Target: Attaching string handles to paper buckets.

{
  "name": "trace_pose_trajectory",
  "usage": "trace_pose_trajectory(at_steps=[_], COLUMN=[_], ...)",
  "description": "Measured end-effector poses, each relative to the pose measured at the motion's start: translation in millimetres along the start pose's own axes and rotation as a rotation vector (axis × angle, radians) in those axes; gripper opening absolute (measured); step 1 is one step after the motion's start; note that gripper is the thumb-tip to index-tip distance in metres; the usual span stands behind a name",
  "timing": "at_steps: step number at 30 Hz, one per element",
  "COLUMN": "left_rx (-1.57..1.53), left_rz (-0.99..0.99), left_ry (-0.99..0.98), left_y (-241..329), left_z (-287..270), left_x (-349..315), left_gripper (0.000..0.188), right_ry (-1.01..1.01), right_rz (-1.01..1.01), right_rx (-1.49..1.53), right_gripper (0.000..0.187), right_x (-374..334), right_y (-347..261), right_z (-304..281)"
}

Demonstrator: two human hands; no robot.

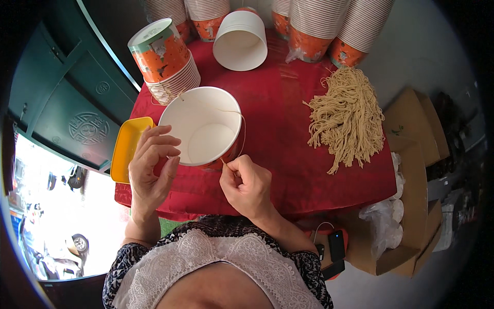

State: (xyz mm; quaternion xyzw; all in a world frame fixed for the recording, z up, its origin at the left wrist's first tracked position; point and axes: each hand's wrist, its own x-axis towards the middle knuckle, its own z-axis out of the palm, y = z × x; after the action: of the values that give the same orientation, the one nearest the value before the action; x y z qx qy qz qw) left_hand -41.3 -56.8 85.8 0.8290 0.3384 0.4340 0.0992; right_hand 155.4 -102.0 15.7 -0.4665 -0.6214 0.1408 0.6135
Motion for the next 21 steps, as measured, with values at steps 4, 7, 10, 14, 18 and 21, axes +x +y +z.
trace_pose_trajectory(at_steps=[4,7,10,14,18,21], left_rx=[0.010,0.028,0.029,0.015,-0.070,-0.085], left_rz=[0.010,-0.010,-0.005,0.035,0.101,0.141], left_ry=[-0.020,-0.086,-0.165,-0.345,-0.553,-0.643], left_y=[1.0,6.8,7.9,4.0,-4.0,-9.0], left_z=[-0.6,-3.3,-1.7,2.6,10.0,16.4], left_x=[5.1,13.5,23.3,39.3,53.2,60.0], left_gripper=[0.007,0.010,0.016,0.027,0.030,0.027], right_ry=[-0.001,0.015,0.013,-0.008,0.015,0.014], right_rz=[0.007,-0.013,-0.017,0.007,-0.001,0.010], right_rx=[0.000,0.016,0.001,-0.024,-0.018,-0.007], right_gripper=[0.020,0.021,0.020,0.019,0.019,0.018], right_x=[1.2,3.3,4.4,6.1,7.7,7.4], right_y=[0.8,2.8,3.6,0.8,2.6,4.7], right_z=[0.1,3.9,3.5,4.2,7.5,8.7])
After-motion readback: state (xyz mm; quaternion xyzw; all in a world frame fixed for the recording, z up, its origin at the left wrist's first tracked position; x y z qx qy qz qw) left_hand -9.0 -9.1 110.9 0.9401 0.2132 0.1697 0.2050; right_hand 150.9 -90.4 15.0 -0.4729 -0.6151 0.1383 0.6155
